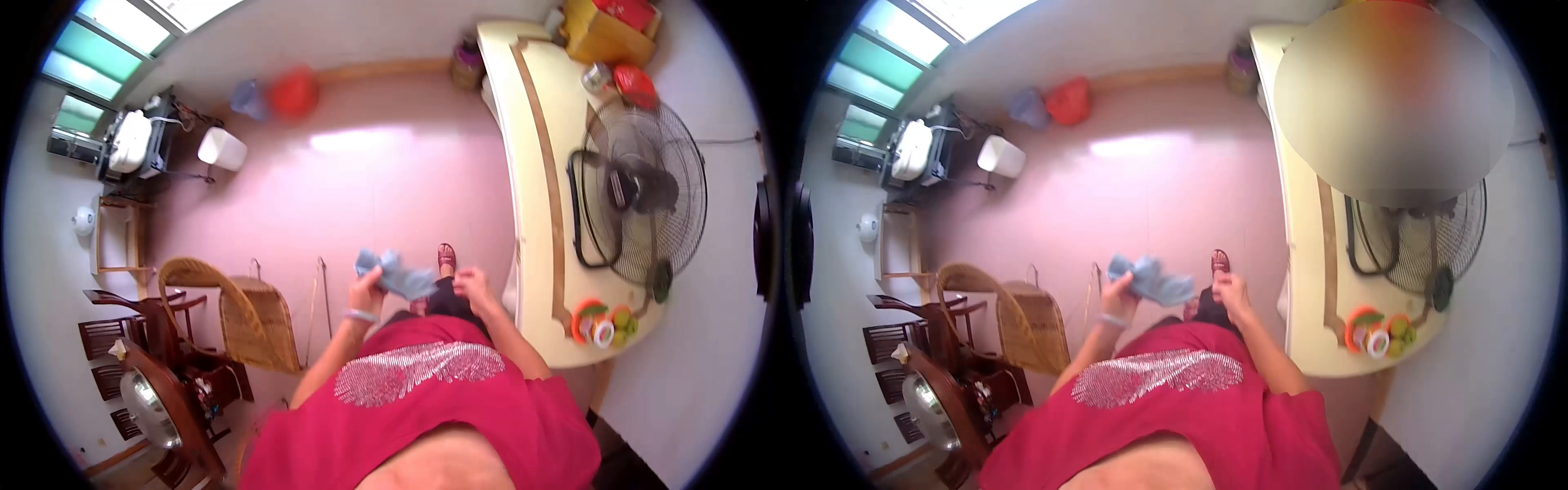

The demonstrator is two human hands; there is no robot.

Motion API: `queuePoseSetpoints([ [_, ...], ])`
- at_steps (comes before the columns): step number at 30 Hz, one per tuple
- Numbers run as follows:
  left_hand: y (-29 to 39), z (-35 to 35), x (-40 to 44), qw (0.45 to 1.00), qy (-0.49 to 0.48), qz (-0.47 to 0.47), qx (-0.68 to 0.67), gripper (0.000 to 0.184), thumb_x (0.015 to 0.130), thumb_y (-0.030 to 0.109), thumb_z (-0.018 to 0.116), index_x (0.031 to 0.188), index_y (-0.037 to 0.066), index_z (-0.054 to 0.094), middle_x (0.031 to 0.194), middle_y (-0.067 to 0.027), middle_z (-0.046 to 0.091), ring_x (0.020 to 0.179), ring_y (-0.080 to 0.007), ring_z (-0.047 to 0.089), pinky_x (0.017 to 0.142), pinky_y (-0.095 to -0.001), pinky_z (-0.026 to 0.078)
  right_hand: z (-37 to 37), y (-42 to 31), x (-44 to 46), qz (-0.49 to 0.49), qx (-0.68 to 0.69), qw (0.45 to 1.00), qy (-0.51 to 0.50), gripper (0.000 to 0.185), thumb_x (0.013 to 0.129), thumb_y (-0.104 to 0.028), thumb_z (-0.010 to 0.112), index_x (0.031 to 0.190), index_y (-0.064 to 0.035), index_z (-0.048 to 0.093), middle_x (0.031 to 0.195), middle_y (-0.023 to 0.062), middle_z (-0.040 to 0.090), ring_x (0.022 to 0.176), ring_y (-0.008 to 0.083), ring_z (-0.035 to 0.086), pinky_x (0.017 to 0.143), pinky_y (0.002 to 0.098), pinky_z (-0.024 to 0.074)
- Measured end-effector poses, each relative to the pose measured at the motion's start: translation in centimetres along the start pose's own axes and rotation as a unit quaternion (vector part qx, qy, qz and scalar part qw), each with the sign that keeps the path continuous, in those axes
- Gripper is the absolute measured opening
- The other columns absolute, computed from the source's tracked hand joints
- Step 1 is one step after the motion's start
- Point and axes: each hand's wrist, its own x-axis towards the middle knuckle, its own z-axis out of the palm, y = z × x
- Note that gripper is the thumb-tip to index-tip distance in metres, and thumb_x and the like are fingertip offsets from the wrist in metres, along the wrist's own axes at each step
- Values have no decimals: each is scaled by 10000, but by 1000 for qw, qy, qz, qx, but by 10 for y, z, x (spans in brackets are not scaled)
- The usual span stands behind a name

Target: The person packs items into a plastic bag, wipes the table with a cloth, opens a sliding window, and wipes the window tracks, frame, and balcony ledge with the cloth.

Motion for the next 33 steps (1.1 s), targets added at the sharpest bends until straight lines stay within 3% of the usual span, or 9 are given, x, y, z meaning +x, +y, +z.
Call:
queuePoseSetpoints([
  [3,6,-8,38,996,53,28,61,266,749,28,565,1004,37,491,923,-66,545,845,-183,550,724,-343,459,5,-10,47,-73,-101,991,-57,188,763,-35,561,940,25,541,818,97,582,676,163,578,574,235,487],
  [8,21,33,129,978,102,95,158,234,726,23,590,947,41,515,792,-28,538,707,-119,532,618,-260,446,22,-106,103,75,73,969,-222,242,845,-108,536,1009,67,512,945,144,559,801,187,577,701,281,504],
  [14,63,121,207,916,-29,130,379,207,764,43,568,966,40,525,711,6,529,646,-94,510,597,-224,430,63,-197,176,10,118,960,-254,311,896,-204,452,1118,12,483,1043,90,533,920,158,528,808,309,447],
  [15,67,127,218,913,-44,100,392,237,745,52,573,974,24,520,810,-58,555,757,-164,550,682,-265,446,73,-214,185,19,153,948,-279,323,904,-234,431,1125,-4,482,1051,78,530,933,153,521,823,318,435],
  [18,77,139,253,773,-112,292,551,293,706,54,587,989,13,519,985,-147,523,939,-260,528,811,-320,422,95,-252,219,106,193,904,-368,318,905,-291,387,1105,-68,495,1033,60,534,934,154,529,849,322,420],
  [19,92,148,261,794,-141,237,542,336,681,59,593,1006,15,517,1148,-209,423,1056,-328,457,898,-361,371,101,-259,233,113,219,884,-396,314,902,-284,390,1103,-67,494,1025,60,537,927,155,533,851,324,421],
  [26,201,161,355,792,-299,129,516,400,794,109,551,1185,65,481,1344,-194,274,1094,-252,470,838,-317,454,156,-340,294,40,181,895,-405,439,885,-269,409,1273,-77,338,1293,103,368,1187,224,377,959,352,379],
  [30,268,182,424,832,-320,46,451,284,855,44,467,1135,8,491,1022,-104,580,844,-157,587,770,-274,471,179,-391,352,7,328,845,-422,412,896,-247,384,1266,-69,350,1282,106,396,1165,231,408,976,368,364],
  [33,338,222,484,782,-328,143,511,217,854,9,446,1059,-12,514,861,-83,609,707,-118,586,649,-250,487,188,-416,377,-5,424,820,-385,391,903,-235,357,1254,-61,370,1265,112,430,1132,240,450,989,379,354],
])
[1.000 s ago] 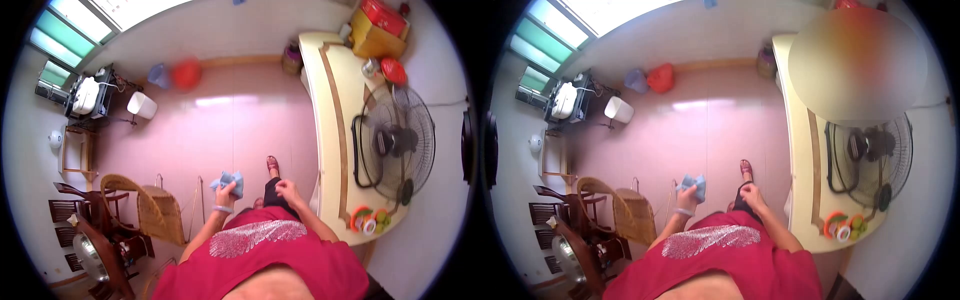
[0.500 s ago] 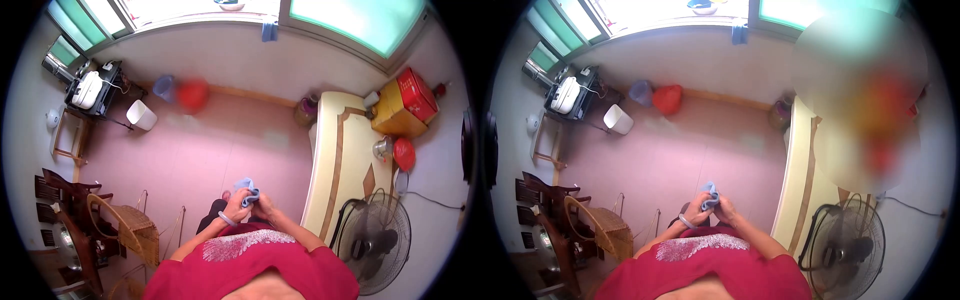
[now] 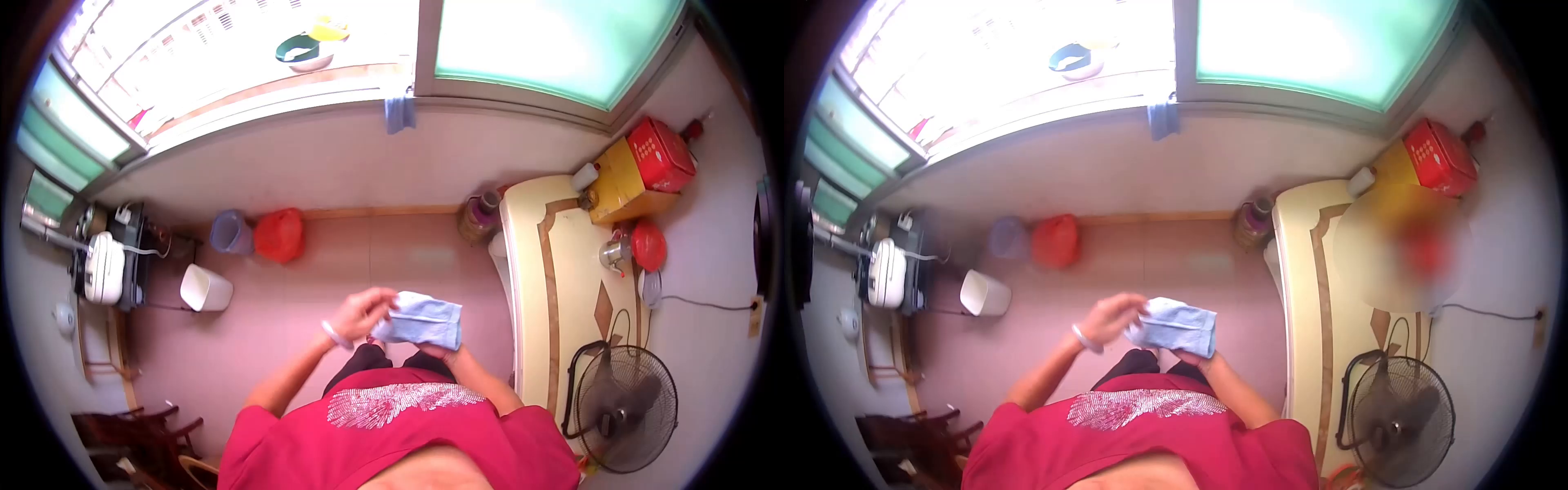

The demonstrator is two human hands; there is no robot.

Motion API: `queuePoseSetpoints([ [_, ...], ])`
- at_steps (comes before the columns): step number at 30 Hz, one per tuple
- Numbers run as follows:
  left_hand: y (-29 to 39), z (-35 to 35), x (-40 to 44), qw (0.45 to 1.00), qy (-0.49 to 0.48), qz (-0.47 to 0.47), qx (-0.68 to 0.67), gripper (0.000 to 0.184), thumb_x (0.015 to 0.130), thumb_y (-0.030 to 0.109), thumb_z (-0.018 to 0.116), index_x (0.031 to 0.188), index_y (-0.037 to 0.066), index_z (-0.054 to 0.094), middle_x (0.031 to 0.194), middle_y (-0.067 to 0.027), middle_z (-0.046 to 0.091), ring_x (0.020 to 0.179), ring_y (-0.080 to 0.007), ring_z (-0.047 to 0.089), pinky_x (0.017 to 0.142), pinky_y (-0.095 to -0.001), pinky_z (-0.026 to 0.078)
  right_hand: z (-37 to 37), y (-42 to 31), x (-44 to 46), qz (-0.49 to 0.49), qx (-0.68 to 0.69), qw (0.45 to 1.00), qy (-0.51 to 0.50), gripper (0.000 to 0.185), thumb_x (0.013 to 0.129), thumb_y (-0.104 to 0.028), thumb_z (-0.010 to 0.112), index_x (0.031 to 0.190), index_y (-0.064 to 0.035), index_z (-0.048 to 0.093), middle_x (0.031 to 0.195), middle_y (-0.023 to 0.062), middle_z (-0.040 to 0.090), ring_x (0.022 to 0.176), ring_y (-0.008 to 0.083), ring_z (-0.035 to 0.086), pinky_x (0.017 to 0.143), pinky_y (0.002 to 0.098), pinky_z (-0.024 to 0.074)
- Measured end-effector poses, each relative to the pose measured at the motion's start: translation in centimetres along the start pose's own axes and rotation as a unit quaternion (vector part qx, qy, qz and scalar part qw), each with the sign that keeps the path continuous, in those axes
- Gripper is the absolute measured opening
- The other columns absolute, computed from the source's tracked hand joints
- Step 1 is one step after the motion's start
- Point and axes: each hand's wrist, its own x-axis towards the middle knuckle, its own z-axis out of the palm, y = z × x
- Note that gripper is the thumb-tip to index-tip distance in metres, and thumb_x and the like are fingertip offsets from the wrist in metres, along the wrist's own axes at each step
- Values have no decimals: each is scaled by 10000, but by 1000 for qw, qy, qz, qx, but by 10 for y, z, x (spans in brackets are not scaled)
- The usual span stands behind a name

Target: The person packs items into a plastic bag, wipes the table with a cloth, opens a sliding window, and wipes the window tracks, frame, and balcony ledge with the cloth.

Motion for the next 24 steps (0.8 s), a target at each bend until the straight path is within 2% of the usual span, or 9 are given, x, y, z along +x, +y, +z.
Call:
queuePoseSetpoints([
  [1,2,-21,28,998,16,43,34,226,846,-14,443,1059,-1,516,887,-86,608,712,-117,589,644,-253,492,6,-8,6,-75,-177,981,9,388,899,-257,363,1231,-60,401,1241,112,455,1124,246,458,982,387,358],
  [4,25,-70,127,967,104,129,194,127,828,4,494,946,9,542,748,-64,608,652,-107,580,576,-224,466,22,-40,9,-76,65,992,71,383,890,-281,385,1197,-59,443,1200,115,493,1108,254,470,967,403,365],
  [5,28,-84,167,933,147,195,265,129,784,9,524,912,15,534,756,-129,600,658,-257,602,584,-316,475,25,-49,10,-93,70,989,90,384,888,-287,390,1189,-57,451,1192,116,500,1103,255,474,964,407,367],
  [6,30,-95,205,905,178,209,324,147,764,31,539,911,29,532,777,-145,587,714,-302,587,627,-359,476,28,-59,8,-110,76,985,111,385,885,-292,395,1182,-55,459,1185,117,507,1099,257,477,961,411,368],
  [8,27,-119,279,810,215,210,503,281,731,121,594,995,78,508,934,-138,564,882,-301,539,763,-382,443,32,-78,0,-123,64,983,123,389,883,-295,396,1175,-47,466,1185,120,508,1100,261,476,962,416,366],
  [13,-4,-161,400,717,207,27,665,698,718,284,660,1303,137,310,1294,-175,362,1127,-348,412,901,-436,372,30,-133,-8,-180,89,971,127,397,867,-281,427,1151,-9,478,1178,151,508,1073,288,499,947,419,384],
  [15,-5,-164,418,711,151,-9,687,640,744,278,635,1297,174,328,1262,-153,410,1134,-321,420,903,-406,386,17,-155,-8,-193,90,966,143,397,864,-265,436,1155,3,469,1180,155,505,1066,283,506,935,407,399],
  [19,-48,-200,444,703,153,138,681,235,730,76,545,962,112,541,877,-90,540,887,-275,510,762,-405,421,-13,-211,-3,-171,6,976,131,380,873,-219,437,1182,2,443,1186,139,501,1071,255,506,921,378,412],
  [24,0,-164,417,672,154,273,671,200,735,43,533,929,81,562,825,-85,547,786,-254,524,688,-362,401,-27,-251,-7,-222,-157,953,136,395,862,-124,464,1232,3,405,1230,116,475,1114,219,470,944,331,388],
])
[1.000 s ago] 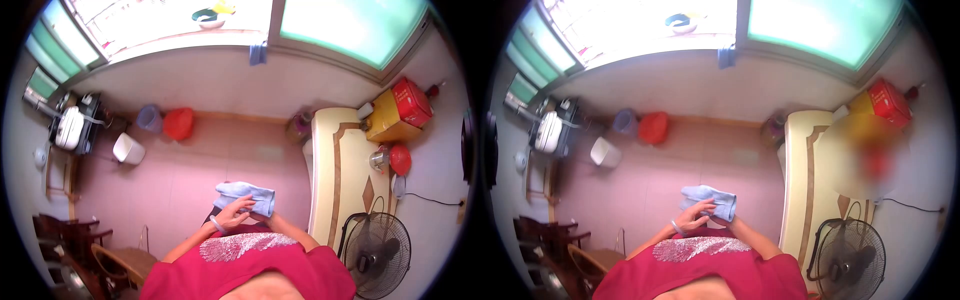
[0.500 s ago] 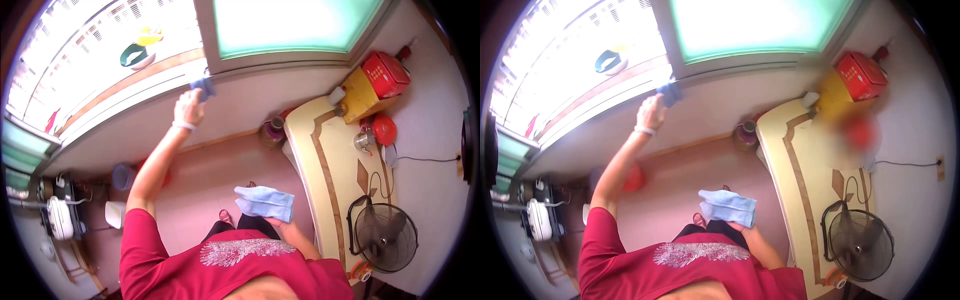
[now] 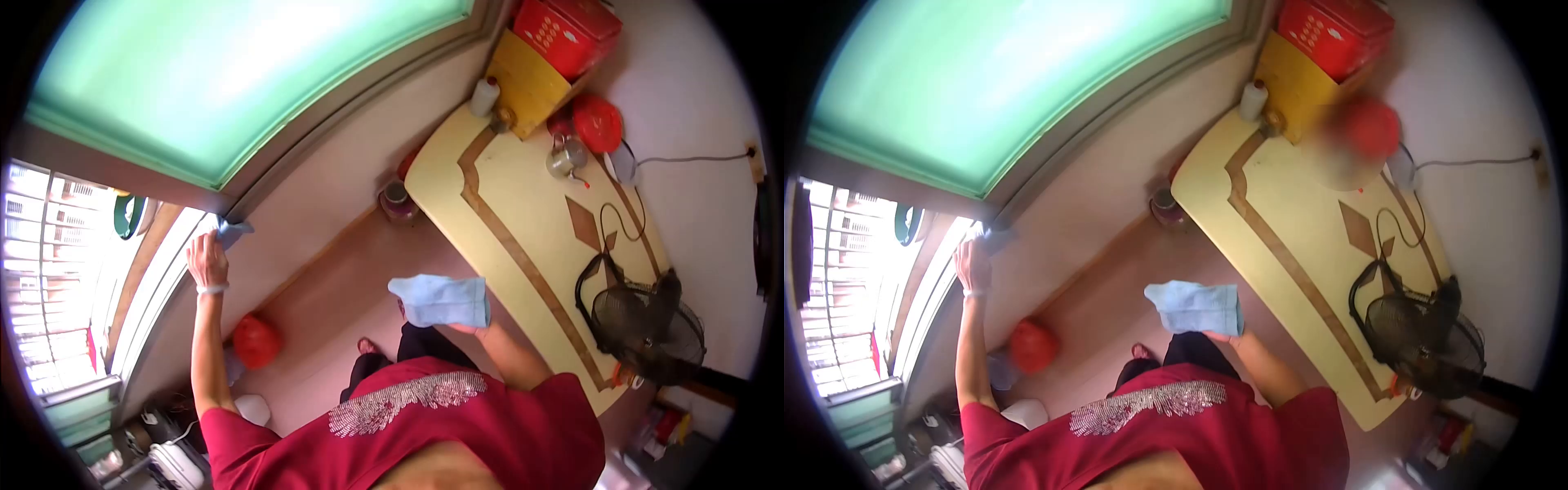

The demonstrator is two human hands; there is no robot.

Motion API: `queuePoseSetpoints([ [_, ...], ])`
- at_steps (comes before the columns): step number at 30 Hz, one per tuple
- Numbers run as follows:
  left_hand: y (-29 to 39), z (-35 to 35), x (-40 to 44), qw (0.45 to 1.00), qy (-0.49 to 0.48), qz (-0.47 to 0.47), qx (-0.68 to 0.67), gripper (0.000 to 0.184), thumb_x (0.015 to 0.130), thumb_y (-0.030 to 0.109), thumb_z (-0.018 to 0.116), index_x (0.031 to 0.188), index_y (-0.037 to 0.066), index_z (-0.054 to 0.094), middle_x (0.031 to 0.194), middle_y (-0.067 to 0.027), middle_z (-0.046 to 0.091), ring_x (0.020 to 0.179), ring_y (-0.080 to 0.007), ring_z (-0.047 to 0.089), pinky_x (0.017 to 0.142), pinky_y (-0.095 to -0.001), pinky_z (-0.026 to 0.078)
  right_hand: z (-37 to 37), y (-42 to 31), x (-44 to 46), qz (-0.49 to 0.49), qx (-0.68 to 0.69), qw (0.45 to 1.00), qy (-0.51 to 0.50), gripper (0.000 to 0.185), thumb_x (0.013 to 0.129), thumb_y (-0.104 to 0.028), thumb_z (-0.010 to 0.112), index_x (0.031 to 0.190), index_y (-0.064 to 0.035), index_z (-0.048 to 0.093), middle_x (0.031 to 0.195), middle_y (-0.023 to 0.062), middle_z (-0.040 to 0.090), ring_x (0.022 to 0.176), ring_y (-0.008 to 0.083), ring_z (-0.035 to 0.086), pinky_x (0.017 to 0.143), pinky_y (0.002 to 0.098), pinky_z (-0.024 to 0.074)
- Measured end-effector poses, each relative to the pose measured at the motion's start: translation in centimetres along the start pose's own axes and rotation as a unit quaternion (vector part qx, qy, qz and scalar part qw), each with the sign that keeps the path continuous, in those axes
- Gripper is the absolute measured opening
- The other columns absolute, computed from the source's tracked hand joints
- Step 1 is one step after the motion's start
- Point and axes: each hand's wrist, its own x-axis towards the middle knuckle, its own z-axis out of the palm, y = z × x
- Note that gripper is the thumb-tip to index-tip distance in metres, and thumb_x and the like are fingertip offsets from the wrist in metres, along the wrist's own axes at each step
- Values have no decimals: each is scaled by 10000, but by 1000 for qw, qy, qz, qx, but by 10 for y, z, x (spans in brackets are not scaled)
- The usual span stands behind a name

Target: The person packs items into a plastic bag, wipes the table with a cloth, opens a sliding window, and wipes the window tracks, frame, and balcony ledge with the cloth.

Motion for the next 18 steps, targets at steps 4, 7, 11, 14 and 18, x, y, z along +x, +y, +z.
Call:
queuePoseSetpoints([
  [4,89,-14,-6,964,-41,-64,-255,189,722,7,563,906,42,541,789,-125,539,703,-283,539,611,-367,432,-11,-4,-12,118,372,921,17,427,865,-127,488,1267,-26,385,1257,99,452,1142,206,445,946,352,378],
  [7,177,-4,0,890,-201,-143,-384,144,787,75,552,915,18,520,706,-172,556,581,-273,559,536,-349,443,6,-11,-30,63,252,965,-31,406,857,-99,494,1236,19,408,1200,121,498,1074,200,502,891,335,429],
  [11,296,14,28,774,-286,-102,-555,184,791,118,562,950,36,518,826,-185,600,738,-268,614,664,-352,483,8,21,-59,-29,124,989,70,347,868,-117,456,1159,72,456,1111,161,549,976,233,565,878,342,451],
  [14,373,10,60,688,-345,-56,-636,454,800,216,595,1168,35,401,1053,-211,520,921,-288,565,755,-361,479,-11,51,-74,-32,159,971,175,332,862,-119,475,1141,61,465,1094,148,553,965,222,560,858,340,463],
  [18,358,-23,88,658,-270,-82,-698,805,770,266,657,1339,23,142,1314,-246,268,1171,-330,388,884,-424,425,-8,43,-83,-30,95,981,168,332,866,-127,461,1141,60,459,1098,152,547,970,236,555,862,354,458],
])
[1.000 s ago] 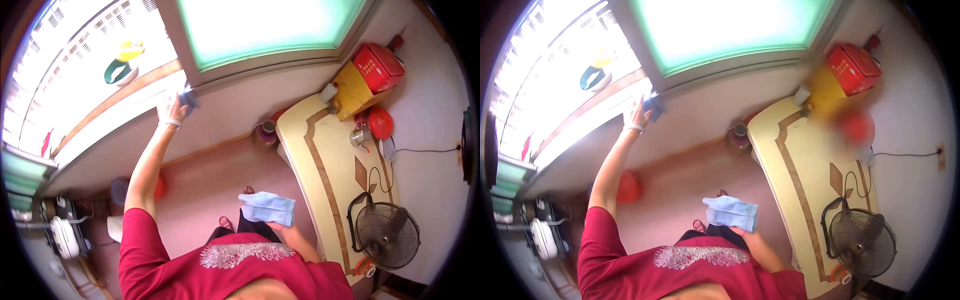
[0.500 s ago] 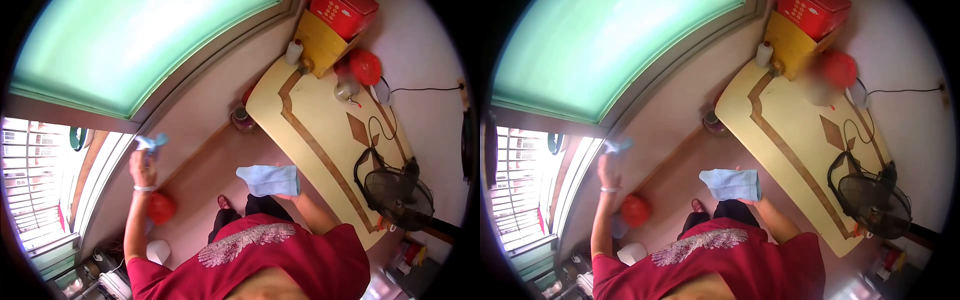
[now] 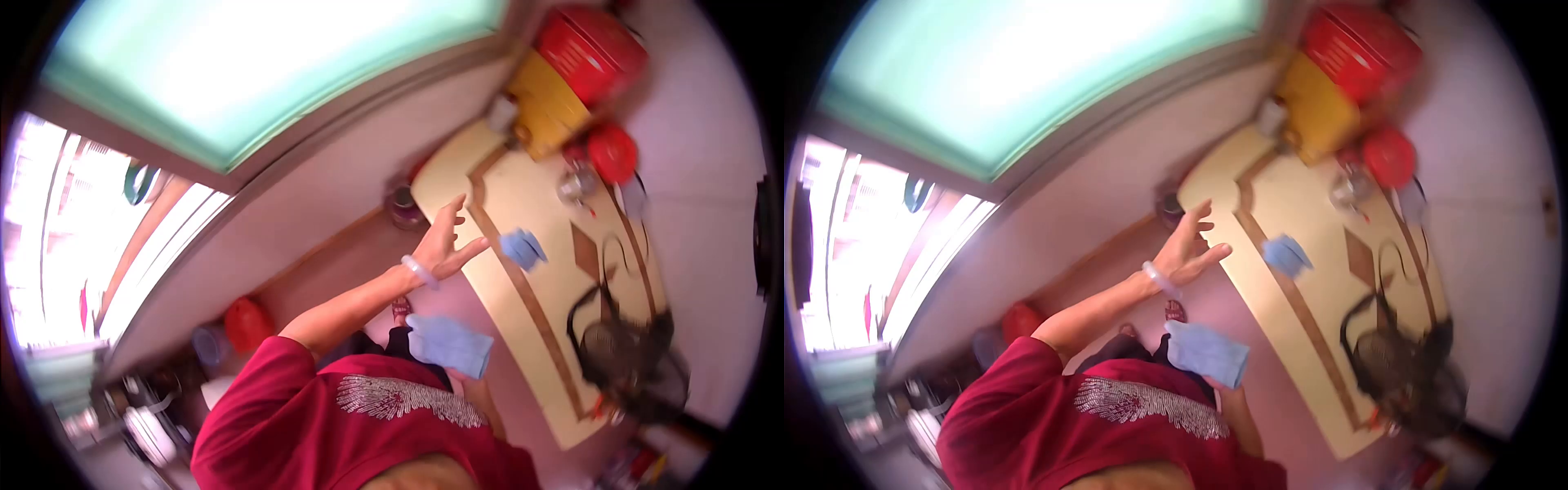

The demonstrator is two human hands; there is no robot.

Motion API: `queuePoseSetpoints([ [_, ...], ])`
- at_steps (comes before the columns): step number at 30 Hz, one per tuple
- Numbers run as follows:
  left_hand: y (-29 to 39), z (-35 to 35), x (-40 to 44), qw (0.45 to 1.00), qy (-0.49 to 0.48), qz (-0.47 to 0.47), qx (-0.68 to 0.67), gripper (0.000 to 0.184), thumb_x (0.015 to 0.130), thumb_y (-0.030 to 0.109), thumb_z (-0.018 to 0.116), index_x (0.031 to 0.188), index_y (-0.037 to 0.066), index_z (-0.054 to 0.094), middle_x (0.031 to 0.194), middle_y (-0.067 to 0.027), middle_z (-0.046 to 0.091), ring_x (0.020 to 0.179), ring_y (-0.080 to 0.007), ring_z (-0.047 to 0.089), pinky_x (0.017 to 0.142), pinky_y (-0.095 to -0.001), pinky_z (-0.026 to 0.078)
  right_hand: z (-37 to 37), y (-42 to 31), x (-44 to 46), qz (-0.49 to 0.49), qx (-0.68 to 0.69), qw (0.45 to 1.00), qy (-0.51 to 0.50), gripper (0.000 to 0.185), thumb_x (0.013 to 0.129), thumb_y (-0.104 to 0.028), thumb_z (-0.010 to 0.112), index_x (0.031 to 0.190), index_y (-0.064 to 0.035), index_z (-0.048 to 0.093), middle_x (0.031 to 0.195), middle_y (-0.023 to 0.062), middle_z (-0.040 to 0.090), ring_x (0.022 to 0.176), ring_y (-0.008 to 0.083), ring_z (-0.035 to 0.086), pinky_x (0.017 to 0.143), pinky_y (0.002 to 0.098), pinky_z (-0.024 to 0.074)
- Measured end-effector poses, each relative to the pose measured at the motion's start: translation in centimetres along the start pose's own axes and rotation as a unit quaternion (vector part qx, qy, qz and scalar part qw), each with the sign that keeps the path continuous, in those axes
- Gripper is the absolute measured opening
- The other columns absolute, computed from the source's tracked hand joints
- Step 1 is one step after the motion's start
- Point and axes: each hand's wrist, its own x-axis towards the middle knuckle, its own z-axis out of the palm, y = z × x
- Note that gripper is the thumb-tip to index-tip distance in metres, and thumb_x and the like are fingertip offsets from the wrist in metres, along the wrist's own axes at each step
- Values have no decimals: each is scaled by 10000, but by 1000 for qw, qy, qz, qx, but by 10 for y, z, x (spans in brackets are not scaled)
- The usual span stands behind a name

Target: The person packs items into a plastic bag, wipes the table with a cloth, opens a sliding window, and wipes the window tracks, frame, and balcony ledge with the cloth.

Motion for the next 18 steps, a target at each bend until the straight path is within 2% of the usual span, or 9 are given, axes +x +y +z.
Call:
queuePoseSetpoints([
  [3,8,-86,-42,970,226,84,-9,831,697,178,721,1311,-6,191,1236,-171,331,1104,-281,404,892,-391,386,7,-8,7,8,-56,998,-25,332,870,-133,451,1141,60,454,1101,155,543,973,246,551,866,364,454],
  [6,22,-206,-85,882,418,143,163,917,610,228,795,1276,22,200,1212,-113,320,1095,-241,368,877,-374,375,19,-20,32,16,-81,995,-63,333,873,-138,440,1141,59,449,1104,157,539,976,256,547,869,375,450],
  [7,35,-244,-97,837,472,94,261,960,595,248,807,1266,17,160,1219,-140,296,1147,-261,314,931,-377,330,27,-24,40,15,-84,994,-70,333,874,-140,436,1141,59,447,1105,158,537,977,260,546,870,378,449],
  [8,43,-282,-97,768,537,156,313,1049,581,260,817,1285,-4,86,1225,-182,280,1175,-292,269,982,-375,263,36,-30,48,15,-83,993,-78,333,875,-142,433,1141,59,445,1106,159,536,978,263,545,871,382,448],
  [9,51,-317,-100,765,576,147,248,1105,592,254,811,1295,-17,3,1235,-223,259,1195,-317,232,1018,-381,198,54,-40,53,8,-79,993,-82,340,872,-148,434,1142,59,445,1105,162,535,978,269,544,870,385,447],
  [10,38,-358,-99,778,550,222,209,975,648,306,769,1332,35,129,1248,-201,278,1186,-291,313,964,-403,320,72,-50,58,1,-76,993,-86,347,868,-153,435,1143,59,444,1105,166,534,977,276,543,869,388,447],
  [12,70,-383,-101,810,448,73,372,931,613,390,764,1282,-3,250,1232,-224,312,1167,-326,314,984,-412,283,110,-68,69,-2,-20,996,-82,360,863,-164,440,1147,58,441,1110,171,530,981,284,540,876,394,441],
  [15,60,-414,-96,855,397,47,330,944,555,493,753,1225,-20,328,1179,-207,387,1095,-353,374,973,-417,279,116,-59,93,-42,74,994,-67,401,857,-206,456,1164,51,434,1144,177,511,1022,296,517,922,416,402],
  [18,32,-444,-87,913,327,90,225,795,508,395,747,1121,-4,433,1095,-174,447,1003,-319,451,894,-424,359,150,-52,105,-80,85,987,-111,429,855,-243,460,1172,44,428,1167,172,498,1066,291,493,942,424,382],
])
